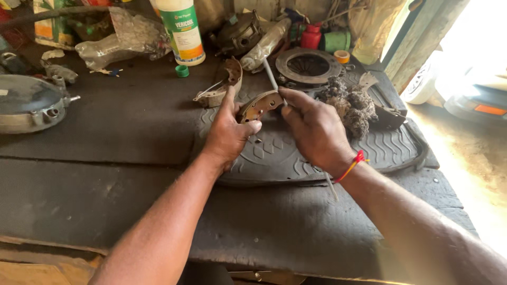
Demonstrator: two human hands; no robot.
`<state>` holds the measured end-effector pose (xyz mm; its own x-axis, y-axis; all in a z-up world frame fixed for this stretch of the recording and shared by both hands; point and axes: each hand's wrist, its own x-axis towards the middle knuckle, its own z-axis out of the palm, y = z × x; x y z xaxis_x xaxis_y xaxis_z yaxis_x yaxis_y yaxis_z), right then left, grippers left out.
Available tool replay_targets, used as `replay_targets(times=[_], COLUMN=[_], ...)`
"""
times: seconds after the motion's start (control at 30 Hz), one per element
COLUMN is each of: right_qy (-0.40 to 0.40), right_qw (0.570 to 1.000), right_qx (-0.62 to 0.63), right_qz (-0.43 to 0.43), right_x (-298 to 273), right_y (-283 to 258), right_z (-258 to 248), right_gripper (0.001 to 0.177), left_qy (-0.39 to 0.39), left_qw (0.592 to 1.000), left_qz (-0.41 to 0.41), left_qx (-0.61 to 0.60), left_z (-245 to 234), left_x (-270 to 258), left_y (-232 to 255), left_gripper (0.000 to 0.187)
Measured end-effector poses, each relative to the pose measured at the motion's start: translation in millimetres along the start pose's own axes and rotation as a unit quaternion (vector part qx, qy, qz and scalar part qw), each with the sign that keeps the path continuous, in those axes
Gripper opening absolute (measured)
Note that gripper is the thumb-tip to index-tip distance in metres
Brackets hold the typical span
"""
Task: The person cleans and handles brake shoes and other automotive components on a workbench by hand and using a tool.
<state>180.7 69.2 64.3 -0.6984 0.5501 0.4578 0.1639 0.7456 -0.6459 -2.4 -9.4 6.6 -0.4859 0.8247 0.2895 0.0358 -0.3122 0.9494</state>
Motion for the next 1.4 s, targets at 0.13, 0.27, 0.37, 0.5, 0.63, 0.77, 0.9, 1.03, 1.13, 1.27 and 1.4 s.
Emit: replay_targets(times=[0.13, 0.27, 0.37, 0.5, 0.63, 0.77, 0.9, 1.03, 1.13, 1.27, 1.4], right_qy=[-0.043, -0.059, 0.025, 0.023, 0.003, 0.001, 0.005, 0.003, -0.002, -0.017, -0.023], right_qw=[0.99, 0.991, 0.979, 0.936, 0.921, 0.918, 0.928, 0.928, 0.951, 0.953, 0.937], right_qx=[-0.017, 0.116, 0.182, 0.281, 0.276, 0.285, 0.262, 0.251, 0.201, 0.231, 0.224], right_qz=[-0.136, -0.038, 0.086, 0.209, 0.276, 0.276, 0.264, 0.274, 0.234, 0.194, 0.265], right_x=[-7, -11, 9, 21, 22, 24, 21, 16, 15, 16, 20], right_y=[-5, 0, 18, 47, 61, 65, 70, 56, 43, 38, 42], right_z=[4, 9, -14, -37, -37, -29, -32, -20, -19, -22, -27], right_gripper=[0.04, 0.037, 0.038, 0.038, 0.037, 0.039, 0.045, 0.054, 0.056, 0.056, 0.056], left_qy=[-0.012, -0.024, -0.016, -0.033, -0.056, -0.029, -0.025, -0.043, -0.055, -0.047, -0.05], left_qw=[0.996, 0.982, 0.924, 0.862, 0.827, 0.814, 0.825, 0.813, 0.805, 0.802, 0.812], left_qz=[0.076, 0.091, 0.152, 0.199, 0.131, 0.151, 0.123, 0.108, 0.077, 0.107, 0.096], left_qx=[0.055, 0.164, 0.349, 0.465, 0.543, 0.56, 0.551, 0.571, 0.586, 0.586, 0.574], left_z=[7, 1, -11, -24, -24, -19, -12, -14, -14, -18, -18], left_x=[5, 0, 2, -1, -5, -8, -8, -9, -5, -6, -4], left_y=[4, -4, 5, 24, 31, 30, 31, 29, 26, 21, 21], left_gripper=[0.096, 0.079, 0.061, 0.041, 0.028, 0.037, 0.041, 0.046, 0.045, 0.044, 0.042])
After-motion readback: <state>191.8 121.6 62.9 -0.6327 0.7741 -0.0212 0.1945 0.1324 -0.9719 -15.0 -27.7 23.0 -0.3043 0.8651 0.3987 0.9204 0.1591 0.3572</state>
